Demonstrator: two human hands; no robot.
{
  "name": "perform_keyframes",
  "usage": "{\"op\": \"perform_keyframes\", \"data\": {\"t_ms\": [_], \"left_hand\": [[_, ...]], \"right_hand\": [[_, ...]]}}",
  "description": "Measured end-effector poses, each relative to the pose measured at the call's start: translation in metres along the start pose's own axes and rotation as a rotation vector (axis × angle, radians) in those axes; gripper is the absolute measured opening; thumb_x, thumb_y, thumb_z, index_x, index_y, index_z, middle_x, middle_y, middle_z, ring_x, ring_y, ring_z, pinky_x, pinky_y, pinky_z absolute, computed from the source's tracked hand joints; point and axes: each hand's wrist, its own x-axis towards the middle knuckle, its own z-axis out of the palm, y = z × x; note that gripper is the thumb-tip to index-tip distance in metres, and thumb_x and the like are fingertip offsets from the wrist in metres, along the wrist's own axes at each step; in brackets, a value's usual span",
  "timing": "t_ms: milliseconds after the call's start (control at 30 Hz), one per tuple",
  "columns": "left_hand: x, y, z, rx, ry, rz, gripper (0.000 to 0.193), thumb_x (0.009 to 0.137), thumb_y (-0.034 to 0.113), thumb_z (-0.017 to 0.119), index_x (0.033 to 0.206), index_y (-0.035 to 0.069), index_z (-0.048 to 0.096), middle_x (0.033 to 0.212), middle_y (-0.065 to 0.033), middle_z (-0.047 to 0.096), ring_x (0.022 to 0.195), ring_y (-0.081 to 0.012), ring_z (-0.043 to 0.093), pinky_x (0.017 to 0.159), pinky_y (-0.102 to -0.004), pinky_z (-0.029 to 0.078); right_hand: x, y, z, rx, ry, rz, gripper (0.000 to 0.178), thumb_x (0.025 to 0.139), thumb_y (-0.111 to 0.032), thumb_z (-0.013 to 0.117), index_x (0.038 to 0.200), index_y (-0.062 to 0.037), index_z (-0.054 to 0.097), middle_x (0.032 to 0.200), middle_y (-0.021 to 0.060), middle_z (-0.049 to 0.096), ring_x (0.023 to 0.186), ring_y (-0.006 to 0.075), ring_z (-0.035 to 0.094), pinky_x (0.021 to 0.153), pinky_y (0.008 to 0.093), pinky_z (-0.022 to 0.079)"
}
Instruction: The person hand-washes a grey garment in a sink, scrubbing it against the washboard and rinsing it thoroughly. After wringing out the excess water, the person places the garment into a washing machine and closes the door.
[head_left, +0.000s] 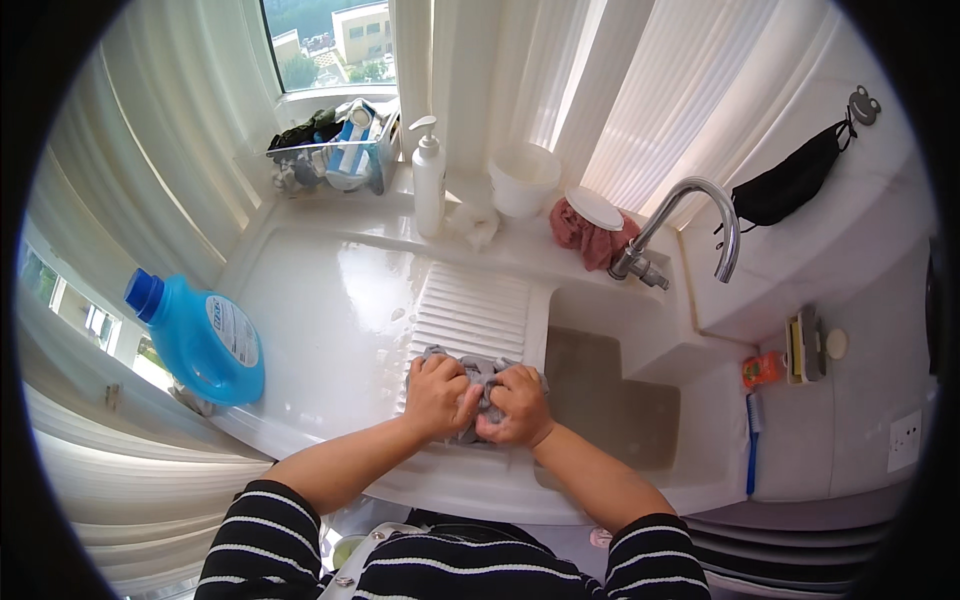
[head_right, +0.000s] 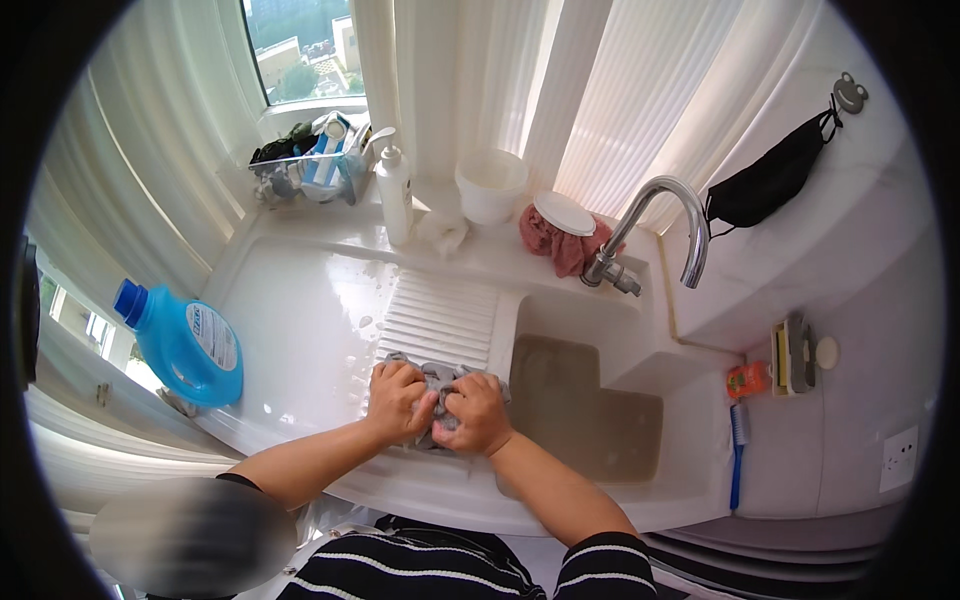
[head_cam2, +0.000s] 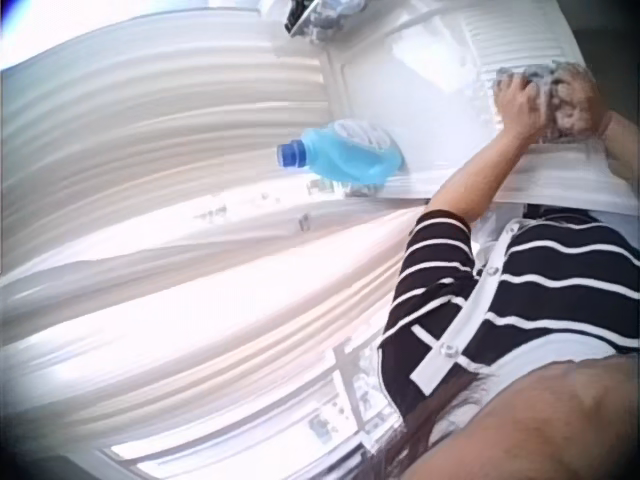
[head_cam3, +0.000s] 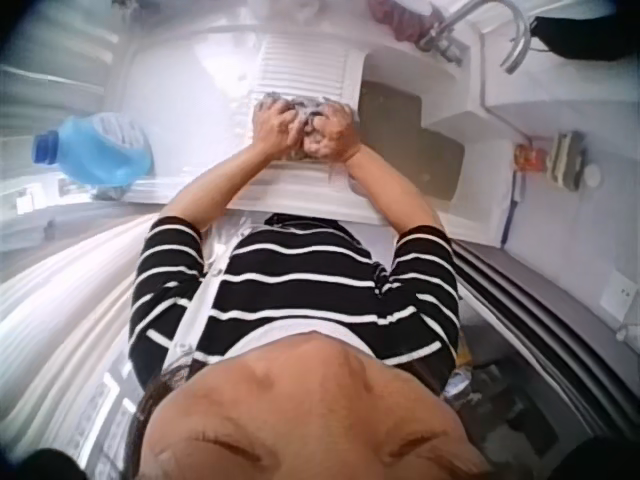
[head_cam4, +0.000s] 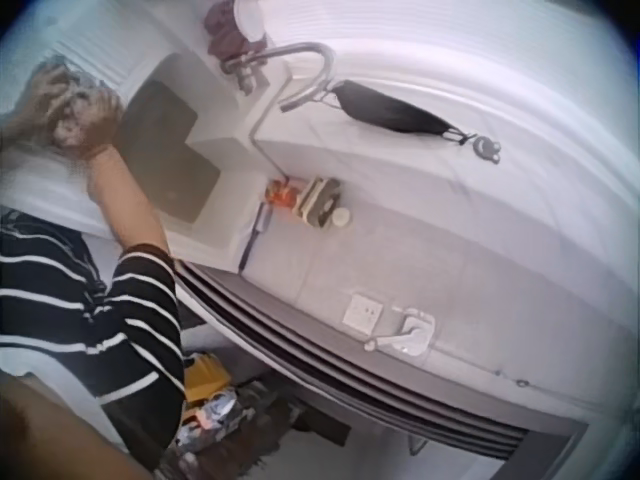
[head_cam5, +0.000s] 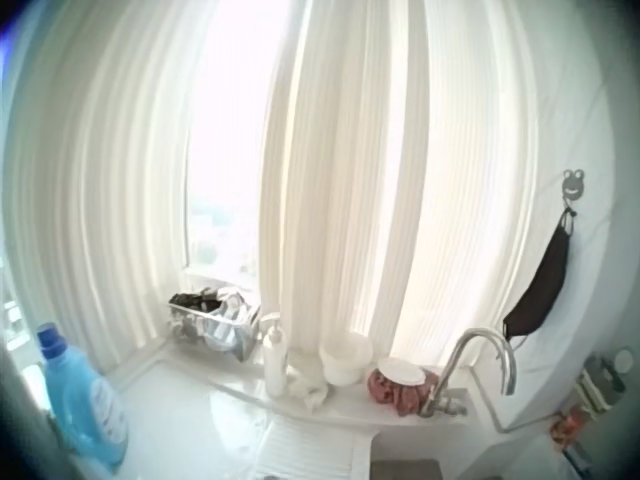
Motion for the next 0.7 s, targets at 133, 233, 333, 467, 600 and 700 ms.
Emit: {"op": "perform_keyframes", "data": {"t_ms": [133, 233, 333, 467, 600, 700], "left_hand": [[0.065, -0.038, 0.024, 0.040, -0.008, -0.355, 0.034, 0.082, 0.041, 0.065, 0.096, 0.010, 0.065, 0.107, -0.0118, 0.061, 0.104, -0.0321, 0.053, 0.085, -0.0511, 0.037], [0.070, -0.017, -0.003, 0.158, -0.370, -0.644, 0.058, 0.077, 0.055, 0.068, 0.116, 0.012, 0.065, 0.140, -0.0200, 0.043, 0.126, -0.0404, 0.040, 0.097, -0.0639, 0.031], [0.005, -0.017, -0.021, -0.112, -0.211, -0.244, 0.065, 0.069, 0.057, 0.074, 0.111, 0.008, 0.066, 0.141, -0.0278, 0.036, 0.121, -0.0473, 0.040, 0.099, -0.0597, 0.033], [-0.011, 0.012, -0.018, -0.055, -0.072, -0.062, 0.037, 0.074, 0.039, 0.076, 0.078, 0.006, 0.060, 0.095, -0.0112, 0.060, 0.092, -0.0343, 0.050, 0.081, -0.0450, 0.039], [0.057, -0.033, 0.025, 0.086, 0.086, -0.231, 0.026, 0.080, 0.031, 0.070, 0.074, 0.007, 0.063, 0.090, -0.0065, 0.061, 0.084, -0.0322, 0.053, 0.070, -0.0446, 0.042], [0.076, -0.039, 0.024, 0.041, 0.172, -0.357, 0.028, 0.074, 0.033, 0.073, 0.082, 0.008, 0.063, 0.105, -0.0103, 0.060, 0.099, -0.0337, 0.053, 0.083, -0.0490, 0.040]], "right_hand": [[0.054, 0.044, 0.012, -0.177, 0.007, 0.540, 0.063, 0.065, -0.039, 0.079, 0.115, -0.0072, 0.058, 0.132, 0.0190, 0.044, 0.126, 0.0367, 0.042, 0.102, 0.0457, 0.040], [0.041, 0.058, -0.004, 0.369, -0.271, 0.958, 0.080, 0.061, -0.051, 0.083, 0.124, -0.0084, 0.056, 0.137, 0.0224, 0.041, 0.130, 0.0381, 0.040, 0.104, 0.0477, 0.038], [-0.001, -0.015, -0.026, 0.040, -0.240, 0.456, 0.077, 0.059, -0.053, 0.084, 0.117, -0.0074, 0.060, 0.134, 0.0250, 0.041, 0.128, 0.0443, 0.038, 0.106, 0.0535, 0.034], [-0.030, -0.026, -0.002, -0.064, -0.068, 0.166, 0.055, 0.054, -0.041, 0.080, 0.097, -0.0111, 0.064, 0.116, 0.0138, 0.055, 0.107, 0.0337, 0.052, 0.091, 0.0483, 0.040], [0.045, 0.035, 0.011, -0.057, -0.138, 0.406, 0.053, 0.054, -0.030, 0.075, 0.098, -0.0057, 0.058, 0.103, 0.0119, 0.062, 0.096, 0.0342, 0.057, 0.087, 0.0443, 0.044], [0.065, 0.040, 0.010, 0.000, -0.191, 0.610, 0.089, 0.060, -0.037, 0.078, 0.138, -0.0075, 0.044, 0.110, 0.0155, 0.060, 0.106, 0.0322, 0.056, 0.098, 0.0450, 0.037]]}}
